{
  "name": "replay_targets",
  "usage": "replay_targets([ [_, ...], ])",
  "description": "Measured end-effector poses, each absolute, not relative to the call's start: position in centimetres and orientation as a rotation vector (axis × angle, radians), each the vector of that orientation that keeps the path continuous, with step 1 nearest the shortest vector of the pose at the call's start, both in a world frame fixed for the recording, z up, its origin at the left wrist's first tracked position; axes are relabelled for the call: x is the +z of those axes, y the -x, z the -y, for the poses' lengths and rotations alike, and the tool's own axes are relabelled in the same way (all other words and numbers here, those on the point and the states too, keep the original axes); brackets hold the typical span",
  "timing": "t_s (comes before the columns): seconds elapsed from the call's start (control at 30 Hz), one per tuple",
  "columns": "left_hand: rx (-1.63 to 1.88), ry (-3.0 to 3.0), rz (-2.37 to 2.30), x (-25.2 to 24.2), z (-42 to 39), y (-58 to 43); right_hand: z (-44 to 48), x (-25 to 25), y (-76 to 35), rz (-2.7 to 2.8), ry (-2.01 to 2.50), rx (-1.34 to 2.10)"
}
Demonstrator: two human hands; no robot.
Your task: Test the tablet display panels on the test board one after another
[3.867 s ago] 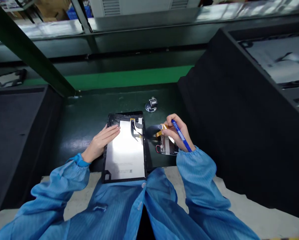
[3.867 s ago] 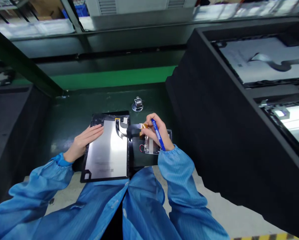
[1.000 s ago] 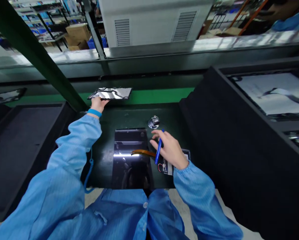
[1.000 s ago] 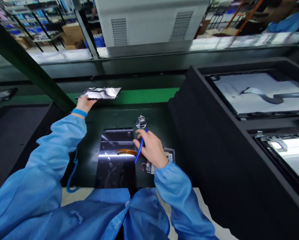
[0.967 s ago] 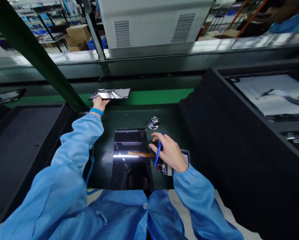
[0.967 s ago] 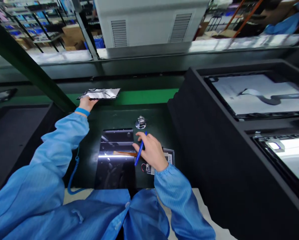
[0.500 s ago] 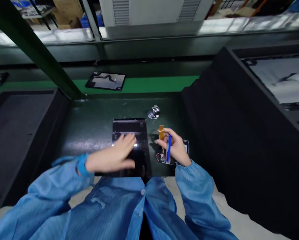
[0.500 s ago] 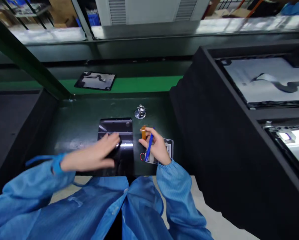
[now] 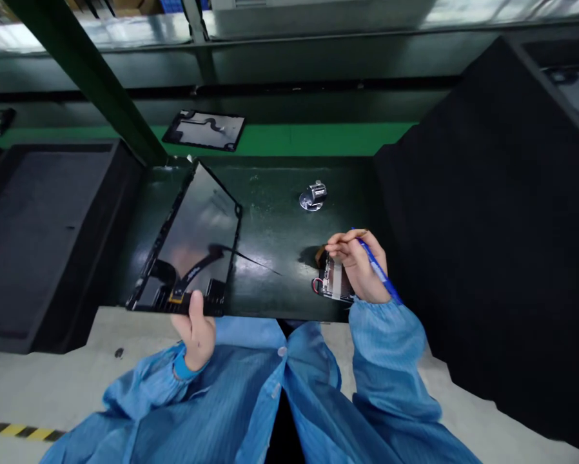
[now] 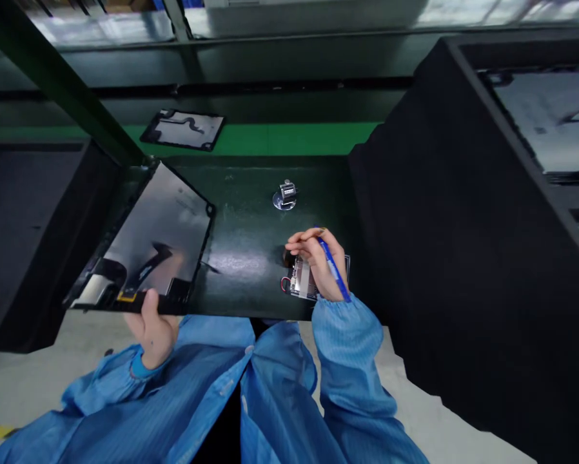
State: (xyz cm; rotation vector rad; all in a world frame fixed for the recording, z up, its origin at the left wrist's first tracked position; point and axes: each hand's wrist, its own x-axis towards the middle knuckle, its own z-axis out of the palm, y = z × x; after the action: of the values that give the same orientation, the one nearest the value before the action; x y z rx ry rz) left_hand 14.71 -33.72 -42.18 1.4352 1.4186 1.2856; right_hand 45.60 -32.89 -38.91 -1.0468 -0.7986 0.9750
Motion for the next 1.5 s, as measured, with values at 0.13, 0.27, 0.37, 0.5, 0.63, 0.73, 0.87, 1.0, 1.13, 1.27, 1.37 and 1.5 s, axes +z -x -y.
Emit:
replay_targets([
  [0.13, 1.446, -0.747, -1.380, -40.5, 33.3, -18.5, 32.9, -38.8, -45.1, 0.868, 1.005, 0.962],
  [0.27, 1.217, -0.427, -1.175, -38.4, 33.8, -20.5, 33.1, -39.0, -44.7, 0.981, 1.072, 0.952],
  [0.37, 0.981, -0.316, -1.066, -38.1, 34.5, -19.7, 33.3, -38.6, -44.2, 1.058, 1.132, 0.943],
  [0.5, 0.302, -0.421, -0.805, -37.9, 34.2, -16.7, 33.5, -37.5, -43.3, 1.117, 1.188, 0.961],
  [0.63, -0.139, -0.855, -0.596, -36.0, 30.3, -15.5, 33.6, -36.7, -42.7, 1.130, 1.210, 0.979],
  [0.73, 0.056, -1.450, -0.670, -34.7, 25.5, -17.6, 33.6, -36.4, -42.4, 1.161, 1.236, 0.983],
  [0.87, 0.422, -2.318, -1.031, -35.6, 20.3, -22.5, 33.7, -36.0, -42.1, 1.205, 1.280, 1.000],
  [1.0, 0.285, -2.112, -0.754, -36.3, 19.2, -25.0, 34.1, -35.8, -42.1, 1.244, 1.349, 1.002],
  [1.13, 0.081, -1.514, -0.506, -34.8, 20.9, -24.3, 34.5, -35.8, -42.1, 1.300, 1.365, 0.977],
  [1.27, 0.251, -1.201, -0.591, -33.8, 23.5, -23.4, 34.6, -35.7, -41.8, 1.355, 1.368, 0.997],
  [1.37, 0.520, -1.316, -0.715, -34.0, 25.2, -23.5, 34.6, -35.5, -41.7, 1.415, 1.379, 1.011],
  [1.5, 0.686, -1.497, -0.819, -34.5, 26.3, -24.0, 34.7, -35.2, -41.8, 1.446, 1.392, 1.009],
])
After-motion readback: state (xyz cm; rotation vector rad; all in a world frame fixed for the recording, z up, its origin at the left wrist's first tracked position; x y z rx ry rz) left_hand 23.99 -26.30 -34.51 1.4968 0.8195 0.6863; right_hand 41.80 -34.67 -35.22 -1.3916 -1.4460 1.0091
